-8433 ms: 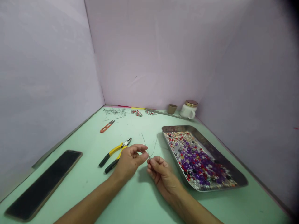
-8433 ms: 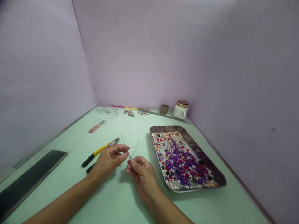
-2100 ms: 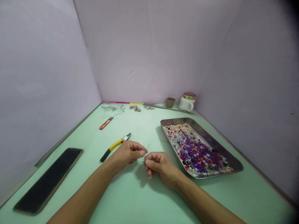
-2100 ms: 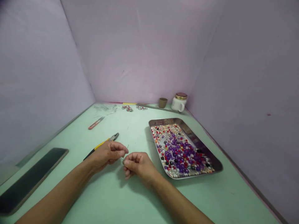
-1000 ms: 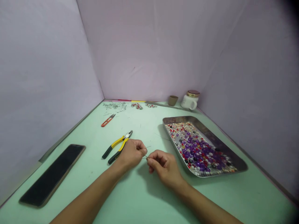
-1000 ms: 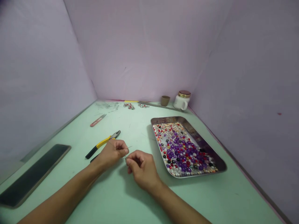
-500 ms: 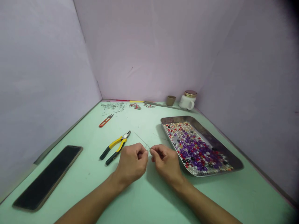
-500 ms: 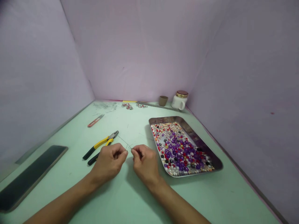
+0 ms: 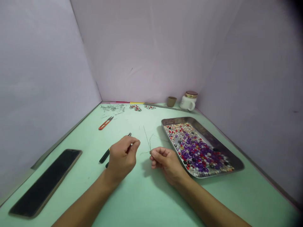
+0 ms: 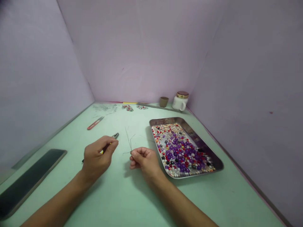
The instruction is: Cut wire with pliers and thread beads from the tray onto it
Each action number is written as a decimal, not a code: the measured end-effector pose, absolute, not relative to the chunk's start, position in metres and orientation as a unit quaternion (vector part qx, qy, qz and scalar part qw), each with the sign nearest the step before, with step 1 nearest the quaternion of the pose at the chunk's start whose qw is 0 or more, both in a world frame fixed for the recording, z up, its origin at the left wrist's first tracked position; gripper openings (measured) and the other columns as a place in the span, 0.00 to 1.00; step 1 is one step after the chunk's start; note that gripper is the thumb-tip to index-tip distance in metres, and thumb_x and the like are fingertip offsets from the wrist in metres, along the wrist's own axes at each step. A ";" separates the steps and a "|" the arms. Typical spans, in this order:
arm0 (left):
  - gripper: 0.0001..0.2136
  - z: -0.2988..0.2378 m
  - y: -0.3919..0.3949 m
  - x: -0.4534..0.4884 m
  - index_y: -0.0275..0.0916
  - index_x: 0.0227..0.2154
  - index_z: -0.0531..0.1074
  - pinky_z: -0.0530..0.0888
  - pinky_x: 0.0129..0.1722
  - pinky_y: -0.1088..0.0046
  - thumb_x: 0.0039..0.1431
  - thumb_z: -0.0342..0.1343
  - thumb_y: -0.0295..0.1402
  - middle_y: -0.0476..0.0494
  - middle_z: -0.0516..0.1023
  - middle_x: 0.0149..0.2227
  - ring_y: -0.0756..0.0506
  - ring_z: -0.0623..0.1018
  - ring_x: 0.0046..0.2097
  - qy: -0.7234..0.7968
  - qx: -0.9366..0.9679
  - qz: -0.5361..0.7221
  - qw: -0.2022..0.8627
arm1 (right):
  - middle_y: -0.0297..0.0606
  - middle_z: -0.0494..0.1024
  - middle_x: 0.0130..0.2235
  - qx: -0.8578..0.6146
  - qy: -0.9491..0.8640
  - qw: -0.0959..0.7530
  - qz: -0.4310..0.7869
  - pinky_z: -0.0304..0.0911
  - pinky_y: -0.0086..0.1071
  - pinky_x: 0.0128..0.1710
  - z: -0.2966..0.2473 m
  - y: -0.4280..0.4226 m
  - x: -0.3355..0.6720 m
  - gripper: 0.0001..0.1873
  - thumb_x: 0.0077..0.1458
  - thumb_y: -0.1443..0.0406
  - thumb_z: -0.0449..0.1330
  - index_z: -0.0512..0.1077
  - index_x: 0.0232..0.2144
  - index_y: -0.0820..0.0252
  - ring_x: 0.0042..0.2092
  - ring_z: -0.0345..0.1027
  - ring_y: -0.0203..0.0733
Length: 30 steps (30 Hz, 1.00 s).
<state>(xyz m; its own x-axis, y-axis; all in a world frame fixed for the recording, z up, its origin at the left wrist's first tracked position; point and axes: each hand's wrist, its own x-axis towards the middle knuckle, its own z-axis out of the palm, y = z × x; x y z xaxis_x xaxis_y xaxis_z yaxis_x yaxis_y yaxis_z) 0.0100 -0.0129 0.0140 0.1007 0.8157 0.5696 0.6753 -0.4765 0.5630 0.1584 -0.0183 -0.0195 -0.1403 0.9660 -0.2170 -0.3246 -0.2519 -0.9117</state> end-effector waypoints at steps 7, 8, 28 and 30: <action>0.08 0.012 -0.012 0.016 0.37 0.23 0.72 0.63 0.25 0.78 0.50 0.49 0.30 0.48 0.72 0.22 0.52 0.67 0.24 0.493 0.753 0.349 0.260 | 0.33 0.71 0.20 -0.374 -0.339 0.495 0.707 0.60 0.23 0.20 -0.020 -0.019 0.159 0.16 0.33 0.59 0.66 0.68 0.20 0.65 0.19 0.61 0.28; 0.08 0.013 -0.012 0.016 0.37 0.21 0.72 0.63 0.25 0.78 0.49 0.49 0.30 0.48 0.72 0.22 0.52 0.67 0.24 0.491 0.753 0.346 0.267 | 0.32 0.71 0.20 -0.372 -0.341 0.495 0.707 0.60 0.23 0.19 -0.020 -0.019 0.160 0.15 0.33 0.59 0.66 0.68 0.20 0.65 0.19 0.60 0.27; 0.05 0.010 0.005 0.001 0.35 0.24 0.73 0.68 0.34 0.74 0.47 0.53 0.28 0.44 0.74 0.28 0.49 0.72 0.31 0.371 0.769 0.351 0.385 | 0.30 0.67 0.16 -0.374 -0.469 0.330 0.729 0.54 0.24 0.14 -0.020 -0.023 0.163 0.12 0.38 0.61 0.62 0.67 0.18 0.65 0.15 0.56 0.27; 0.07 0.015 0.010 -0.008 0.37 0.30 0.73 0.68 0.36 0.74 0.48 0.51 0.28 0.44 0.75 0.33 0.49 0.72 0.35 0.472 0.718 0.416 0.296 | 0.29 0.65 0.16 -0.444 -0.545 0.364 0.611 0.52 0.24 0.16 -0.018 -0.018 0.166 0.09 0.40 0.63 0.60 0.67 0.18 0.64 0.16 0.56 0.28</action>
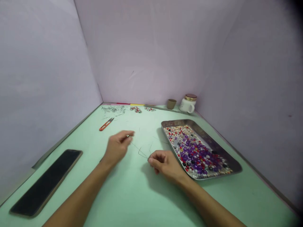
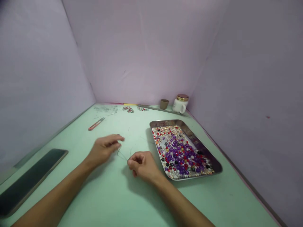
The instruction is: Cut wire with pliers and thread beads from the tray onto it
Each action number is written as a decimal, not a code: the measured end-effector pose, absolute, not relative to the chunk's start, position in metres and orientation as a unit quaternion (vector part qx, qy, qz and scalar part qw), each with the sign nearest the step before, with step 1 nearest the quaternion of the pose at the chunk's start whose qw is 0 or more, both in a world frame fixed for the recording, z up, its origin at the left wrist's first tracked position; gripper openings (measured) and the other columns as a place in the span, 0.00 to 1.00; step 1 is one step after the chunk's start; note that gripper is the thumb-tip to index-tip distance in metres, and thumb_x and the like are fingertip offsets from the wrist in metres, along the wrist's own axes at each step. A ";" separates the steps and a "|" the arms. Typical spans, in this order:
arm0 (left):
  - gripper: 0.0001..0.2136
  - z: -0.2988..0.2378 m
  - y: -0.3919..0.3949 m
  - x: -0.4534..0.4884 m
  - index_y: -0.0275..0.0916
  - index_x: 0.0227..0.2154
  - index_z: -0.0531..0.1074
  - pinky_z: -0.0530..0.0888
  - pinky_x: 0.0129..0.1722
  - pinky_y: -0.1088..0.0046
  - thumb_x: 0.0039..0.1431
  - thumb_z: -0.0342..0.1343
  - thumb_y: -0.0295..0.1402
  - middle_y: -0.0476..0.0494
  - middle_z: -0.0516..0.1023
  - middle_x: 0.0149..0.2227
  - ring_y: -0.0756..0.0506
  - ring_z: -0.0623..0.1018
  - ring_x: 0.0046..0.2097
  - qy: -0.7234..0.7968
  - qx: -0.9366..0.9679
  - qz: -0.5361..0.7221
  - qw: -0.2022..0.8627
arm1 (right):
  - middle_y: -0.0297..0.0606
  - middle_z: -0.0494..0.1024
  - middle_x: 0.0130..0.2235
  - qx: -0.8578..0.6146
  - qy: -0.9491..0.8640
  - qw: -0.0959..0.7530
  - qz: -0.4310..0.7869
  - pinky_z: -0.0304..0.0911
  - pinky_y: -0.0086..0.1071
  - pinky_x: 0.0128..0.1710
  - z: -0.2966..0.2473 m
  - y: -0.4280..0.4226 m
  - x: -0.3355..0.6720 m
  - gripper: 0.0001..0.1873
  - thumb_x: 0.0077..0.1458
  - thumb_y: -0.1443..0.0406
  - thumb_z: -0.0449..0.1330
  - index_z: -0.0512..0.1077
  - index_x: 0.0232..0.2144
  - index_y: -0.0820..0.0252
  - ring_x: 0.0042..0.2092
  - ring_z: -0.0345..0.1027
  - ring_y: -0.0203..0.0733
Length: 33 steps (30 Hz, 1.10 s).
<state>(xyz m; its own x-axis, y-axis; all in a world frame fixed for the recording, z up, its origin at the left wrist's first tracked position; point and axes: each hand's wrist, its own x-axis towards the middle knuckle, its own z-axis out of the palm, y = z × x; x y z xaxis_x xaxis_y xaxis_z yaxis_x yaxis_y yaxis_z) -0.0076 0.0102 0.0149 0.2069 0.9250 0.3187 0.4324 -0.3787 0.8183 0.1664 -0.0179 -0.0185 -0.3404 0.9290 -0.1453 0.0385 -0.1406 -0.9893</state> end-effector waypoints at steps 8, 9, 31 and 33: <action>0.06 0.030 -0.005 -0.013 0.38 0.28 0.72 0.65 0.40 0.67 0.49 0.51 0.28 0.44 0.74 0.32 0.47 0.70 0.36 0.389 0.838 0.369 0.104 | 0.36 0.74 0.26 -0.486 -0.758 0.300 0.316 0.54 0.28 0.27 -0.011 -0.017 0.175 0.09 0.46 0.67 0.54 0.74 0.28 0.59 0.27 0.63 0.35; 0.06 0.029 -0.008 -0.009 0.39 0.29 0.72 0.65 0.41 0.66 0.49 0.51 0.27 0.44 0.74 0.32 0.47 0.70 0.36 0.373 0.861 0.332 0.098 | 0.36 0.74 0.27 -0.481 -0.774 0.289 0.293 0.54 0.28 0.27 -0.009 -0.019 0.174 0.10 0.46 0.68 0.53 0.74 0.28 0.58 0.27 0.63 0.35; 0.08 0.005 -0.013 0.022 0.36 0.21 0.72 0.66 0.35 0.69 0.48 0.50 0.31 0.46 0.72 0.27 0.47 0.69 0.32 0.540 0.682 0.381 0.313 | 0.31 0.69 0.18 -0.501 -0.477 0.440 0.572 0.62 0.28 0.21 -0.006 -0.014 0.164 0.10 0.34 0.64 0.62 0.68 0.21 0.65 0.19 0.62 0.32; 0.08 0.003 -0.012 0.019 0.38 0.23 0.74 0.63 0.42 0.64 0.47 0.50 0.30 0.45 0.74 0.33 0.44 0.68 0.39 0.522 0.737 0.382 0.199 | 0.31 0.68 0.17 -0.520 -0.489 0.442 0.543 0.61 0.28 0.19 -0.009 -0.015 0.163 0.08 0.35 0.65 0.62 0.68 0.20 0.64 0.18 0.61 0.31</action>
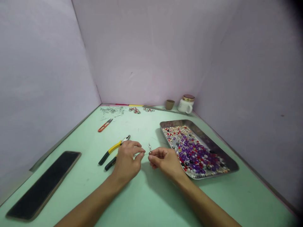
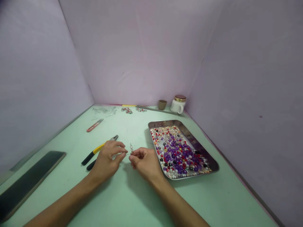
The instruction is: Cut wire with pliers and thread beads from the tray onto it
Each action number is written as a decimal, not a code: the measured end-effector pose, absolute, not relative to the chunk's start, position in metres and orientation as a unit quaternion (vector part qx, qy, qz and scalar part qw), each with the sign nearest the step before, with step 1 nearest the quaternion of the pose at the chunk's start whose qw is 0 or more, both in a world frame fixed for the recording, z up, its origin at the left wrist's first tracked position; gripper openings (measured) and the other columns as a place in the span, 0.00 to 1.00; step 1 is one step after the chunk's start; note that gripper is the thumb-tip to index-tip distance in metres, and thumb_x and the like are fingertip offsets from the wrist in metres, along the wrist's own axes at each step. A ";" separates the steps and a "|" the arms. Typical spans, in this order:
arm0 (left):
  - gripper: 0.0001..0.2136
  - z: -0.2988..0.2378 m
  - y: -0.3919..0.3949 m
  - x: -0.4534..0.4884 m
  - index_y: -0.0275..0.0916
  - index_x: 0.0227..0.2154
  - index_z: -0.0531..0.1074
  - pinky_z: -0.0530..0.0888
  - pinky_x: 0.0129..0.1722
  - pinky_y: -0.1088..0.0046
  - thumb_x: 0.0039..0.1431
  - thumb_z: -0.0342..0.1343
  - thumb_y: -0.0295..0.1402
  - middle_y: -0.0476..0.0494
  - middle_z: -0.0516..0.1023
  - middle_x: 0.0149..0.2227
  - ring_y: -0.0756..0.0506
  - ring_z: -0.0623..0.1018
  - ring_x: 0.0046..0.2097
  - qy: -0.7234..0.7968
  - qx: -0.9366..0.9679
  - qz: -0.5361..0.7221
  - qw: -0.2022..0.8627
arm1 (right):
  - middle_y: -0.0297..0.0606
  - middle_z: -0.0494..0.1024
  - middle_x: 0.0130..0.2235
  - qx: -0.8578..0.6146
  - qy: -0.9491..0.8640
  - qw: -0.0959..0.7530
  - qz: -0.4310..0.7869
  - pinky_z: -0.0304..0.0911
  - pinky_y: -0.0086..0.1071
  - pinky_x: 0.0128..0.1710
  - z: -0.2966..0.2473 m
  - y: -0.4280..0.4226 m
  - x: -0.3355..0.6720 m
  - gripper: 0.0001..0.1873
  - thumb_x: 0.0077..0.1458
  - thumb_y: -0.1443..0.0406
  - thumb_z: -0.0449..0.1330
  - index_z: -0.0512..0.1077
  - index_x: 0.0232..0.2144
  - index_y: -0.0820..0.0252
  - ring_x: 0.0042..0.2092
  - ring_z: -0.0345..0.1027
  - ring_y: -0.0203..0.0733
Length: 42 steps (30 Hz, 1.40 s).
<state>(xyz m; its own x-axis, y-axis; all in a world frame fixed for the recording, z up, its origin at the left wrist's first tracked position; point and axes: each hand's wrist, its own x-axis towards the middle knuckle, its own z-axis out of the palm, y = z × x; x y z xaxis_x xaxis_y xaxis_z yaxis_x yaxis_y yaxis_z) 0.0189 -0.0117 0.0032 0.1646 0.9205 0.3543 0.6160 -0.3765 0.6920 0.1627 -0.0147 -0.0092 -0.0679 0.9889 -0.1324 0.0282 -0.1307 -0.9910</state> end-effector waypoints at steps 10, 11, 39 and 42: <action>0.07 0.003 -0.016 0.029 0.36 0.21 0.72 0.64 0.25 0.77 0.45 0.49 0.27 0.50 0.72 0.20 0.51 0.69 0.24 0.548 0.675 0.336 0.362 | 0.36 0.73 0.21 -0.557 -0.610 0.410 0.387 0.59 0.27 0.22 -0.019 -0.021 0.161 0.06 0.42 0.63 0.57 0.70 0.22 0.62 0.23 0.64 0.35; 0.06 0.003 -0.015 0.028 0.36 0.20 0.71 0.63 0.24 0.77 0.45 0.49 0.27 0.51 0.71 0.19 0.52 0.67 0.23 0.548 0.669 0.338 0.372 | 0.36 0.73 0.21 -0.558 -0.612 0.406 0.386 0.59 0.26 0.21 -0.018 -0.021 0.161 0.07 0.42 0.63 0.57 0.70 0.21 0.62 0.23 0.64 0.34; 0.04 0.011 -0.003 0.011 0.34 0.17 0.67 0.52 0.16 0.80 0.41 0.52 0.28 0.57 0.58 0.11 0.57 0.55 0.15 0.488 0.581 0.315 0.571 | 0.29 0.67 0.18 -0.475 -0.552 0.413 0.547 0.58 0.26 0.19 -0.005 -0.021 0.163 0.03 0.39 0.67 0.57 0.69 0.21 0.63 0.18 0.58 0.30; 0.03 0.008 0.002 0.006 0.33 0.18 0.67 0.48 0.16 0.80 0.40 0.54 0.28 0.57 0.57 0.12 0.58 0.53 0.15 0.431 0.538 0.308 0.656 | 0.30 0.67 0.19 -0.471 -0.579 0.418 0.518 0.59 0.26 0.20 -0.003 -0.022 0.164 0.03 0.40 0.68 0.57 0.69 0.21 0.62 0.20 0.59 0.30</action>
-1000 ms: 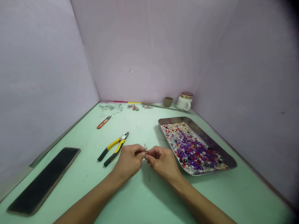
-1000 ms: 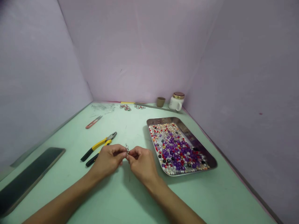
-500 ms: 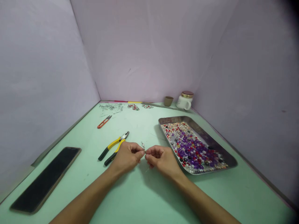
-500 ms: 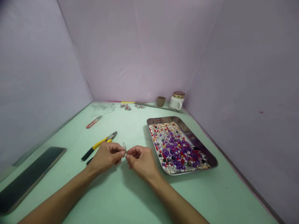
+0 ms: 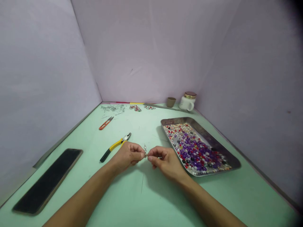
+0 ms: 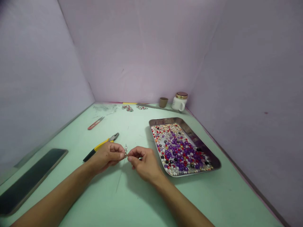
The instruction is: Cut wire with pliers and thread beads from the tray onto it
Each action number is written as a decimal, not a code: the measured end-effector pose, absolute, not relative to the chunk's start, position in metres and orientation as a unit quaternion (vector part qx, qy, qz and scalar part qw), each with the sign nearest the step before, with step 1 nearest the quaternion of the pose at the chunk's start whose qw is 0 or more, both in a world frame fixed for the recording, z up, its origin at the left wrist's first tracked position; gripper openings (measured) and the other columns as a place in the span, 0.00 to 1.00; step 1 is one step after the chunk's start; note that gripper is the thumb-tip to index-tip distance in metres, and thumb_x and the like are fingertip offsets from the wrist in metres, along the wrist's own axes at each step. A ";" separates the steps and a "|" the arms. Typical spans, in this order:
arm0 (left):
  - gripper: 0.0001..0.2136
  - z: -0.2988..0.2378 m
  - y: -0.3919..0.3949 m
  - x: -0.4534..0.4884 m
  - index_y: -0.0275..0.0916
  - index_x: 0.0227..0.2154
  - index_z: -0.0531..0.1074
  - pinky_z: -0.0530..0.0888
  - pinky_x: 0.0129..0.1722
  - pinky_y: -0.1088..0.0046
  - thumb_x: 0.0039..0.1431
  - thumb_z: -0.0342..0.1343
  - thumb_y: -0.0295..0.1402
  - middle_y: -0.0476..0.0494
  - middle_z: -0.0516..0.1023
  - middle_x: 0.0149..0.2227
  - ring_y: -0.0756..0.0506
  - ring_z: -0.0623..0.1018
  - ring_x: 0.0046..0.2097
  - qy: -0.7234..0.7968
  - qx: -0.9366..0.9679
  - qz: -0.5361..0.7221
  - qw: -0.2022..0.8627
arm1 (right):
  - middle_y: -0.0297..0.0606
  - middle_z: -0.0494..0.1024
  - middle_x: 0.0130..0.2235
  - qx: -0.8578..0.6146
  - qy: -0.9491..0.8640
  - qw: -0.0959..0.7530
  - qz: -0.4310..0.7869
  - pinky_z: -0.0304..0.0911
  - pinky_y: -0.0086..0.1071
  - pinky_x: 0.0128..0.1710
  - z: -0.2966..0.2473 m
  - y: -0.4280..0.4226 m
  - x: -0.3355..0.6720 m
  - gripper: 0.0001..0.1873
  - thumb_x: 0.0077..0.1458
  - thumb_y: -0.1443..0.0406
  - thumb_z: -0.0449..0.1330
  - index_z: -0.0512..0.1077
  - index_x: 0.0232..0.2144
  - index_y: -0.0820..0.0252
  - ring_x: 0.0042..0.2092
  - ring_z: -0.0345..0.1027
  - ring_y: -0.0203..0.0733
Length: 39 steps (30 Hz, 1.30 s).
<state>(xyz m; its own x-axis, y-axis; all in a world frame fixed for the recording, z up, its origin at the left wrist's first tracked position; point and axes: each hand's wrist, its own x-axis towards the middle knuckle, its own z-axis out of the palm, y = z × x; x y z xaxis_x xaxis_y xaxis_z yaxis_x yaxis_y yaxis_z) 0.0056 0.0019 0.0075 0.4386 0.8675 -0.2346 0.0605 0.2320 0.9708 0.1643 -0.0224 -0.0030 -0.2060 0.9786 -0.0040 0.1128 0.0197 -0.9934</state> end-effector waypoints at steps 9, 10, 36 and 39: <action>0.05 0.003 0.003 0.000 0.33 0.18 0.66 0.47 0.16 0.78 0.39 0.57 0.29 0.54 0.61 0.15 0.58 0.54 0.16 0.360 0.515 0.250 0.737 | 0.30 0.68 0.21 -0.427 -0.530 0.398 0.615 0.61 0.26 0.19 -0.002 -0.019 0.167 0.14 0.39 0.62 0.60 0.69 0.31 0.62 0.21 0.60 0.31; 0.06 0.003 0.002 0.001 0.33 0.17 0.66 0.47 0.17 0.78 0.39 0.57 0.29 0.54 0.61 0.14 0.58 0.54 0.16 0.364 0.518 0.241 0.735 | 0.31 0.68 0.23 -0.425 -0.523 0.392 0.627 0.60 0.26 0.18 -0.002 -0.019 0.168 0.15 0.39 0.61 0.60 0.70 0.32 0.62 0.22 0.60 0.31; 0.04 0.010 -0.012 0.023 0.34 0.17 0.68 0.55 0.17 0.80 0.40 0.52 0.29 0.56 0.60 0.12 0.56 0.56 0.17 0.554 0.585 0.309 0.505 | 0.36 0.74 0.26 -0.449 -0.389 0.469 0.654 0.64 0.31 0.29 -0.006 -0.013 0.169 0.17 0.36 0.57 0.62 0.72 0.27 0.64 0.27 0.67 0.35; 0.04 0.010 -0.012 0.022 0.33 0.16 0.68 0.56 0.18 0.80 0.39 0.52 0.29 0.54 0.62 0.14 0.56 0.58 0.18 0.558 0.591 0.310 0.494 | 0.36 0.73 0.26 -0.453 -0.375 0.476 0.654 0.63 0.29 0.27 -0.007 -0.011 0.172 0.16 0.36 0.57 0.63 0.72 0.27 0.64 0.27 0.67 0.34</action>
